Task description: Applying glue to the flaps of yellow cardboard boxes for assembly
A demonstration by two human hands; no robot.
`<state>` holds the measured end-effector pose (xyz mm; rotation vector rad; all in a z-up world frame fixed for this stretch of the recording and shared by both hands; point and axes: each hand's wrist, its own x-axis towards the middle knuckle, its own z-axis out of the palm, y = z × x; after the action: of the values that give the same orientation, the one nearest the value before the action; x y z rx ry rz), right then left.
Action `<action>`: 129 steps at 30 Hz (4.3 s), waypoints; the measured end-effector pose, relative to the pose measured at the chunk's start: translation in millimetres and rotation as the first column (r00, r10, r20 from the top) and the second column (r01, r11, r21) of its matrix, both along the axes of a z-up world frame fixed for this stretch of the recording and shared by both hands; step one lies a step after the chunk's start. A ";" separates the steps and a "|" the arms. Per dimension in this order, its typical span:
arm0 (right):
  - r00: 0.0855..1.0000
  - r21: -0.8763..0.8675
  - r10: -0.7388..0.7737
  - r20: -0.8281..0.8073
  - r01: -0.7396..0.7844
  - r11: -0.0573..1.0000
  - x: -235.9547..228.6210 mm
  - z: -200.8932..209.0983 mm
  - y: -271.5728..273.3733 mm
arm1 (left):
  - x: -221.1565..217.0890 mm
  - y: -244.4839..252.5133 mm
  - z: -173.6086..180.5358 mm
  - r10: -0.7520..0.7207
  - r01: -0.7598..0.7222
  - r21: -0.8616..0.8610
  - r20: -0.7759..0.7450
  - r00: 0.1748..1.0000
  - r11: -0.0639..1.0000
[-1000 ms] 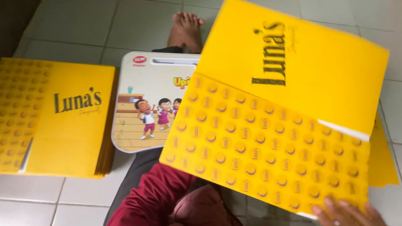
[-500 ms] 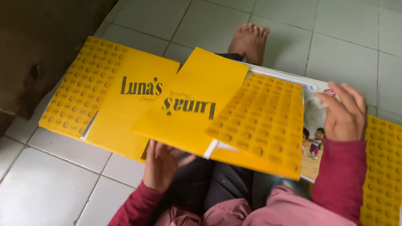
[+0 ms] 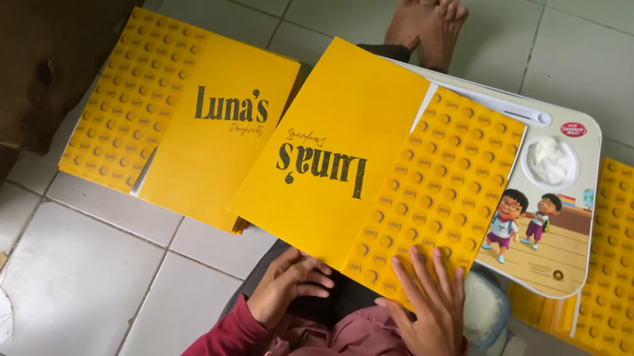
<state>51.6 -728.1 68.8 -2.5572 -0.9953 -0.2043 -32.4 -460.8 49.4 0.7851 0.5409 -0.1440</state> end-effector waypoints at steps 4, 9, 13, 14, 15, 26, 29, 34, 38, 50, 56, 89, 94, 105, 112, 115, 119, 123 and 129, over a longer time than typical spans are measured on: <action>0.999 0.167 -0.035 0.004 0.034 0.985 3.0 10.6 -13.0 | 4.2 -8.0 16.1 -0.125 0.126 0.064 -0.026 0.992 0.990; 0.985 0.445 -0.173 -0.028 0.167 0.880 -4.2 38.3 -1.1 | 3.8 -22.7 28.0 -0.140 0.137 -0.060 -0.048 0.989 0.989; 0.945 0.578 -0.313 0.094 0.205 0.790 -7.4 34.8 1.9 | 5.0 -33.0 29.3 -0.084 0.084 -0.136 0.006 0.996 0.987; 0.924 0.594 -0.352 0.149 0.201 0.779 -7.6 30.3 -0.3 | 6.8 -36.0 31.9 -0.053 0.053 -0.158 0.007 0.999 0.986; 0.919 0.592 -0.367 0.146 0.216 0.776 -7.1 30.2 0.8 | 7.6 -37.4 32.0 -0.068 0.068 -0.160 0.004 0.998 0.985; 0.894 0.623 -0.359 0.270 0.122 0.773 -3.3 9.4 -0.7 | 5.2 -47.6 40.5 0.155 -0.204 -0.311 -0.175 0.972 0.928; 0.897 0.604 -0.312 0.312 0.066 0.794 -2.2 1.1 -0.5 | 1.5 -47.5 36.3 0.329 -0.341 -0.302 -0.092 0.940 0.891; 0.914 0.564 -0.291 0.283 0.087 0.821 -1.2 -5.9 4.6 | -7.8 -47.8 54.8 0.405 -0.398 -0.078 0.236 0.883 0.914; 0.902 0.563 -0.300 0.309 0.080 0.822 2.0 -3.7 12.2 | -9.6 -49.5 63.3 0.318 -0.398 0.045 0.523 0.791 0.916; 0.890 0.591 -0.359 0.280 0.135 0.796 3.1 -13.6 8.7 | 50.3 -62.6 20.7 0.314 -0.328 0.038 0.206 0.927 0.944; 0.875 0.699 -0.409 0.260 0.121 0.705 19.5 -21.4 10.3 | 72.6 -50.9 -4.3 0.140 -0.159 0.134 0.144 0.980 0.978; 0.409 0.130 -0.907 -0.099 0.909 0.396 -86.6 -183.9 -234.5 | 86.6 -54.1 18.2 0.141 -0.158 0.095 0.161 0.977 0.983; 0.319 0.382 -0.921 -0.224 0.898 0.218 -61.8 -173.6 -228.8 | 93.6 -63.9 46.3 0.148 -0.165 0.082 0.178 0.973 0.983; 0.281 0.490 -0.411 -0.867 0.633 -0.600 -51.5 -143.6 -220.6 | 97.0 -68.2 67.1 0.173 -0.190 0.083 0.176 0.969 0.978; 0.537 0.565 -0.765 -0.356 0.775 0.281 -25.6 -107.8 -149.1 | 92.0 -62.3 47.4 0.181 -0.195 0.061 0.187 0.966 0.979; 0.582 0.454 -0.768 -0.267 0.779 0.432 -11.0 -103.2 -129.2 | 88.2 -55.2 23.7 0.198 -0.211 0.056 0.182 0.963 0.976; 0.678 0.432 -0.709 -0.191 0.707 0.560 -3.7 -137.2 -132.8 | 90.4 -59.2 38.1 0.201 -0.213 0.045 0.182 0.963 0.976; 0.759 0.452 -0.634 -0.150 0.623 0.639 2.7 -142.1 -130.2 | 90.9 -59.7 39.9 0.229 -0.239 0.033 0.189 0.955 0.970; 0.829 0.448 -0.550 -0.095 0.530 0.720 5.0 -159.6 -131.7 | 89.8 -59.0 34.4 0.238 -0.249 0.033 0.194 0.952 0.968</action>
<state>56.5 -859.8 -90.7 -2.3190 -0.1303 -0.5855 57.4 -519.8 83.8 0.7721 0.4588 0.1744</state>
